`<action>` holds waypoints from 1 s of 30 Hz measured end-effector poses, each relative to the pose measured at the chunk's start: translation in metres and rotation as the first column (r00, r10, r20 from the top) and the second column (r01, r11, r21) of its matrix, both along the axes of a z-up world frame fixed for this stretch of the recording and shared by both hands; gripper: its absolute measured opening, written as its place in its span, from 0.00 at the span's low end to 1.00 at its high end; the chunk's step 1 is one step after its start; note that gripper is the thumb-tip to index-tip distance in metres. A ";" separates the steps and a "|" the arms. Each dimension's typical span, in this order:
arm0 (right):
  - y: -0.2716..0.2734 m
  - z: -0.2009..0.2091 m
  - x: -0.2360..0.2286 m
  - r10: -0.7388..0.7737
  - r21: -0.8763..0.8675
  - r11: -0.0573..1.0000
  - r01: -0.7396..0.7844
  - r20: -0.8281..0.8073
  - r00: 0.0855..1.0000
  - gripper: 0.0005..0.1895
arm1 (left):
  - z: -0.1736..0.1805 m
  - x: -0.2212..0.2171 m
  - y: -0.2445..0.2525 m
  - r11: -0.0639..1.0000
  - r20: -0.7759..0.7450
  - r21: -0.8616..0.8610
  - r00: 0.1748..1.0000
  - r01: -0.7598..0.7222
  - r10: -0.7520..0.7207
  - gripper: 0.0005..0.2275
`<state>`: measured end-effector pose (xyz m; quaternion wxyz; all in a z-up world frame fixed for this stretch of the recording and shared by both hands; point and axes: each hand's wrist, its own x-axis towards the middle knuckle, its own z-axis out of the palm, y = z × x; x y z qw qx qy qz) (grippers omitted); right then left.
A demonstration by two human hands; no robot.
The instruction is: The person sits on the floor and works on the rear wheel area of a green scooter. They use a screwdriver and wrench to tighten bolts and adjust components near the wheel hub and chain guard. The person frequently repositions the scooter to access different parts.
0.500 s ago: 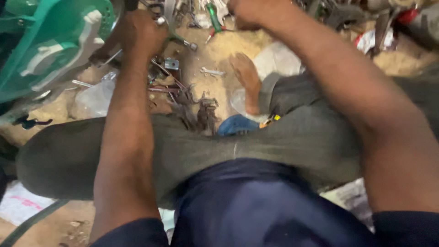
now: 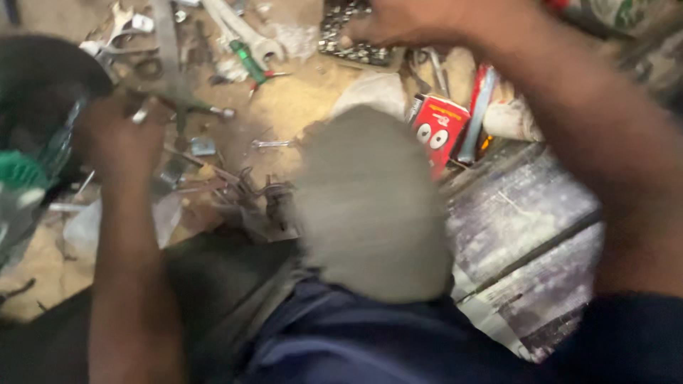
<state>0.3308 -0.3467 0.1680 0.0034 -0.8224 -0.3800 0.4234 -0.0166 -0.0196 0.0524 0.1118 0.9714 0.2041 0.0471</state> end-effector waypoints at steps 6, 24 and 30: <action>-0.107 -0.106 0.010 -0.076 0.345 0.935 0.078 -0.021 0.997 0.18 | -0.002 -0.005 0.011 0.990 -0.062 -0.139 0.998 -0.001 -0.008 0.08; -0.184 -0.216 -0.073 -0.829 0.438 0.243 0.865 -0.370 0.420 0.09 | 0.001 -0.009 -0.004 0.992 0.025 -0.113 0.998 -0.049 0.053 0.12; -0.097 -0.164 -0.033 -0.622 0.250 0.138 0.958 -0.731 0.280 0.17 | 0.012 0.011 -0.012 0.988 -0.090 -0.058 0.986 -0.146 0.141 0.11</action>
